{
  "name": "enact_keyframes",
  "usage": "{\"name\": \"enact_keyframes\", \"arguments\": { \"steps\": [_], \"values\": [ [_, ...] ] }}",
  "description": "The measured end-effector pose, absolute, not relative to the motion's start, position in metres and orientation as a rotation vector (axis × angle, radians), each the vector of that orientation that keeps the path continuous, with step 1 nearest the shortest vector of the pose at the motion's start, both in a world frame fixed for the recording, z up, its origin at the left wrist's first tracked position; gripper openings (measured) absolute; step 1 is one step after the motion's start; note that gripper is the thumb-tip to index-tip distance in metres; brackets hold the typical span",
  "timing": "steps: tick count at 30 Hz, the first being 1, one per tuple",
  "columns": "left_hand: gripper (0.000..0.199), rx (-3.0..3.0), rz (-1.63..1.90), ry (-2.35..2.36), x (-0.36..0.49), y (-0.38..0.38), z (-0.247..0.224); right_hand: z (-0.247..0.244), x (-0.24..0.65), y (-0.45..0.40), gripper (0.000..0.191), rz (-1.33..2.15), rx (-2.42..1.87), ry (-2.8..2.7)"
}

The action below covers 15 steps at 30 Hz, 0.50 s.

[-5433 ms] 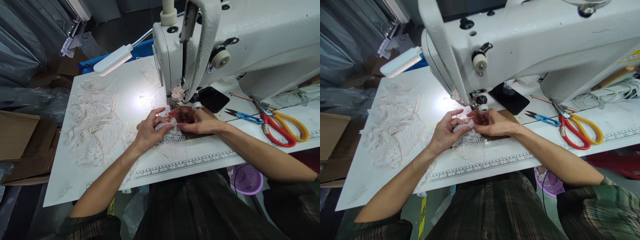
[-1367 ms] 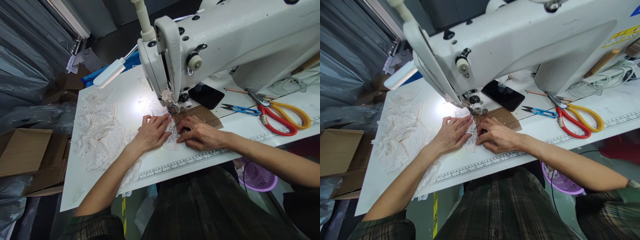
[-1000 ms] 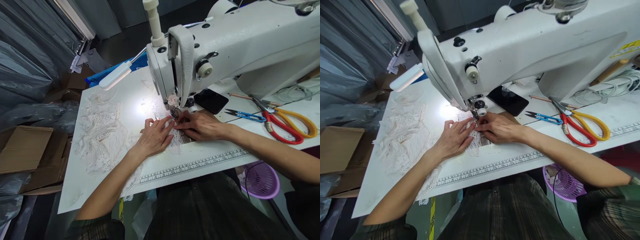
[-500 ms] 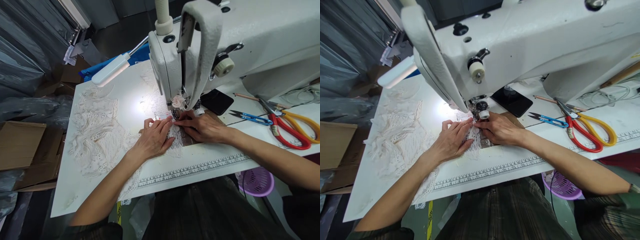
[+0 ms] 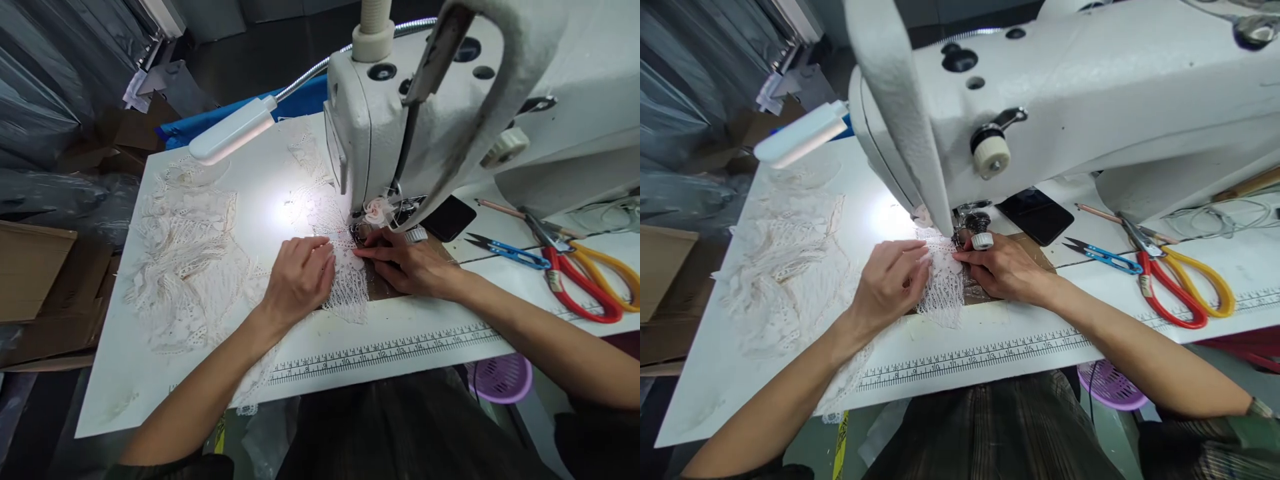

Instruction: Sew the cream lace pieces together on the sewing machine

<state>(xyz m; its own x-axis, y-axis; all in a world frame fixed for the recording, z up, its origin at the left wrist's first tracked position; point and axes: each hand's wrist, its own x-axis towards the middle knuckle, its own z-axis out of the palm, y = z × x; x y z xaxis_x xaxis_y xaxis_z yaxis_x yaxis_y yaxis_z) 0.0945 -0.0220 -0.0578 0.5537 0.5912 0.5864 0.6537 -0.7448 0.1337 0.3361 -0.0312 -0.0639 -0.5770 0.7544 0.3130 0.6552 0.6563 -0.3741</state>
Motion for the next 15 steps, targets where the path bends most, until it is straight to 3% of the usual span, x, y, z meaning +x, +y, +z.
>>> {"name": "enact_keyframes", "arguments": {
  "steps": [15],
  "values": [
    [0.024,-2.912,-0.565,-0.836,0.093,-0.03,-0.054,-0.073,0.332,-0.031,0.038,0.345,-1.106,-2.373]
  ]
}}
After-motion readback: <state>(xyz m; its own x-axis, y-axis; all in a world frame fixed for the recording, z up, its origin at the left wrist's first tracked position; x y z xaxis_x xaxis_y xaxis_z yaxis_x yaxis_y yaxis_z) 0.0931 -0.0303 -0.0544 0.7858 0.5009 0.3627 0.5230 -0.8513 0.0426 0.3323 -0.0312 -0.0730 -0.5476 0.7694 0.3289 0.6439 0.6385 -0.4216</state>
